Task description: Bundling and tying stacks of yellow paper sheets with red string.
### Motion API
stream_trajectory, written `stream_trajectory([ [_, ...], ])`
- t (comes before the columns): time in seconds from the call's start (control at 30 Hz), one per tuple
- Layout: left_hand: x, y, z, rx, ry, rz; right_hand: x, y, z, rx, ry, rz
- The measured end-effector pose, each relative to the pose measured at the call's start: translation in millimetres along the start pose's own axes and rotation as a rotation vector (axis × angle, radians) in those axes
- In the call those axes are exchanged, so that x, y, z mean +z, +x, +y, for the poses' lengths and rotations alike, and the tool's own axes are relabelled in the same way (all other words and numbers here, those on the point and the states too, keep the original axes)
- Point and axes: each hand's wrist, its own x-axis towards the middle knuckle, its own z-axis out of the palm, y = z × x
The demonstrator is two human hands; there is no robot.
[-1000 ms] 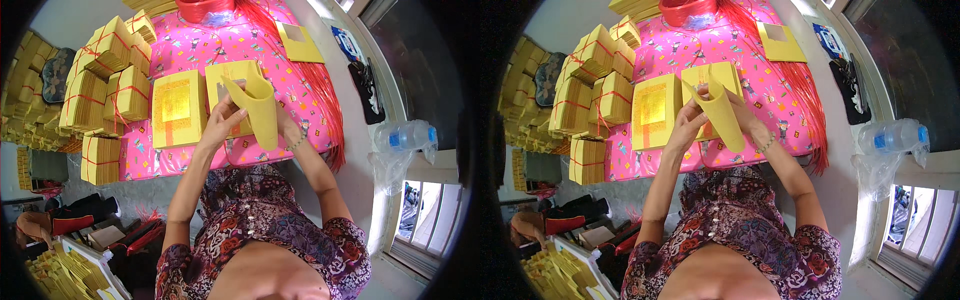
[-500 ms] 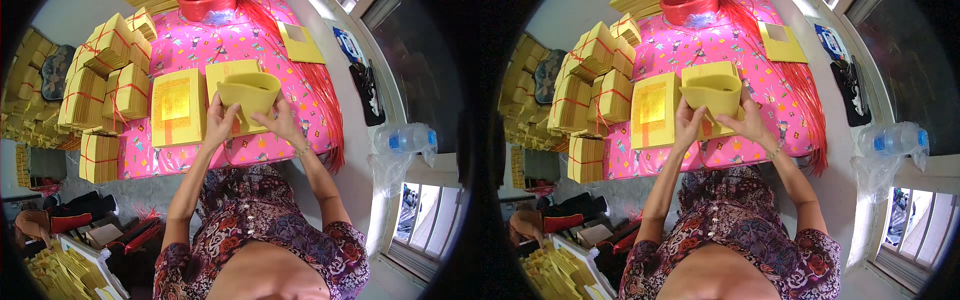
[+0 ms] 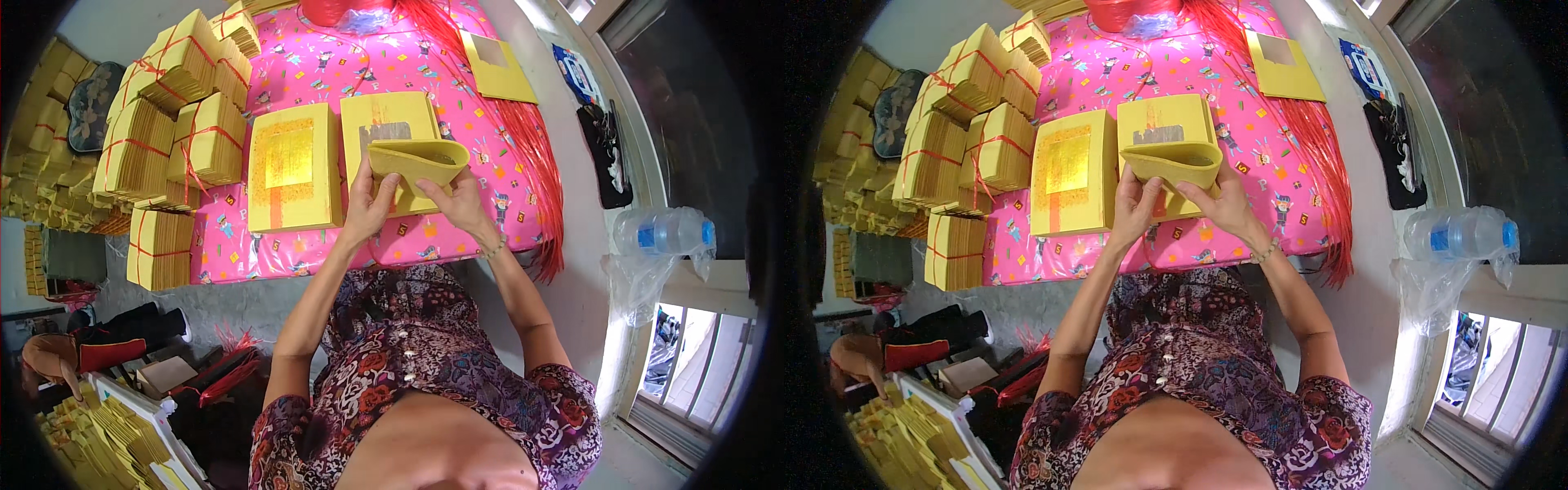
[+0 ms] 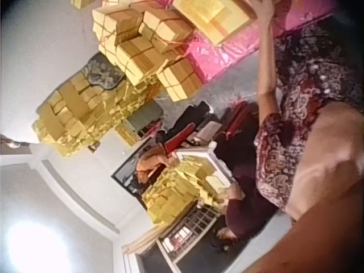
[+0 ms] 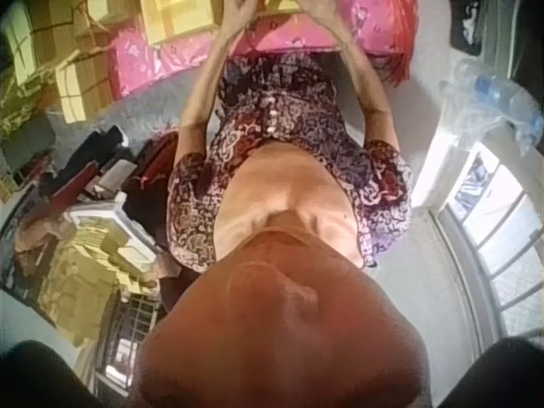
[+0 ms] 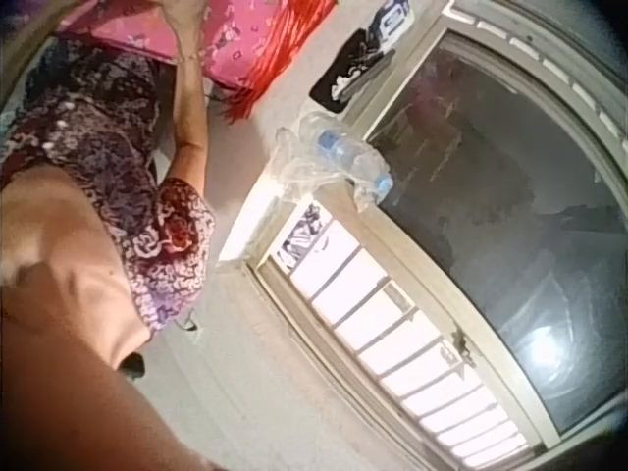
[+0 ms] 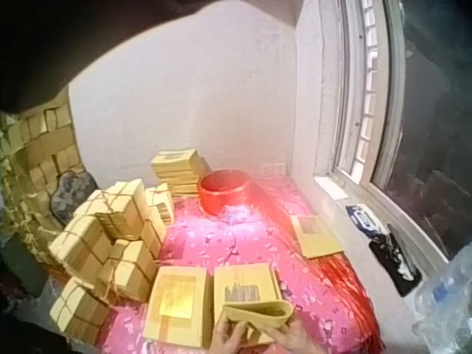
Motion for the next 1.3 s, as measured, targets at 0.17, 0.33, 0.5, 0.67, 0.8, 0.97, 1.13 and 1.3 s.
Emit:
stream_trajectory([
  [0.17, 0, 0, -5, -0.009, -0.013, 0.018, 0, -1, 4, 0.013, -0.014, 0.030],
  [0.33, -2, 9, 10, 0.041, 0.053, -0.005, -1, 1, 4, 0.028, 0.013, 0.045],
  [0.5, 3, 10, 11, 0.067, 0.060, -0.003, 0, 2, 2, 0.034, -0.022, 0.050],
  [0.67, 5, 9, 5, 0.057, 0.017, 0.014, 0, 3, 4, 0.023, 0.020, 0.050],
  [0.8, 6, 8, 5, 0.059, 0.029, 0.021, -1, 3, 5, 0.027, 0.016, 0.044],
  [0.97, 10, 8, 4, 0.067, 0.010, 0.059, -2, 4, 8, 0.061, 0.029, 0.049],
  [1.13, 10, 20, 14, 0.019, -0.067, 0.096, -5, 17, 0, 0.035, -0.037, 0.047],
  [1.3, 0, 56, 39, -0.207, -0.058, -0.025, -20, 47, -23, 0.173, -0.193, 0.016],
])
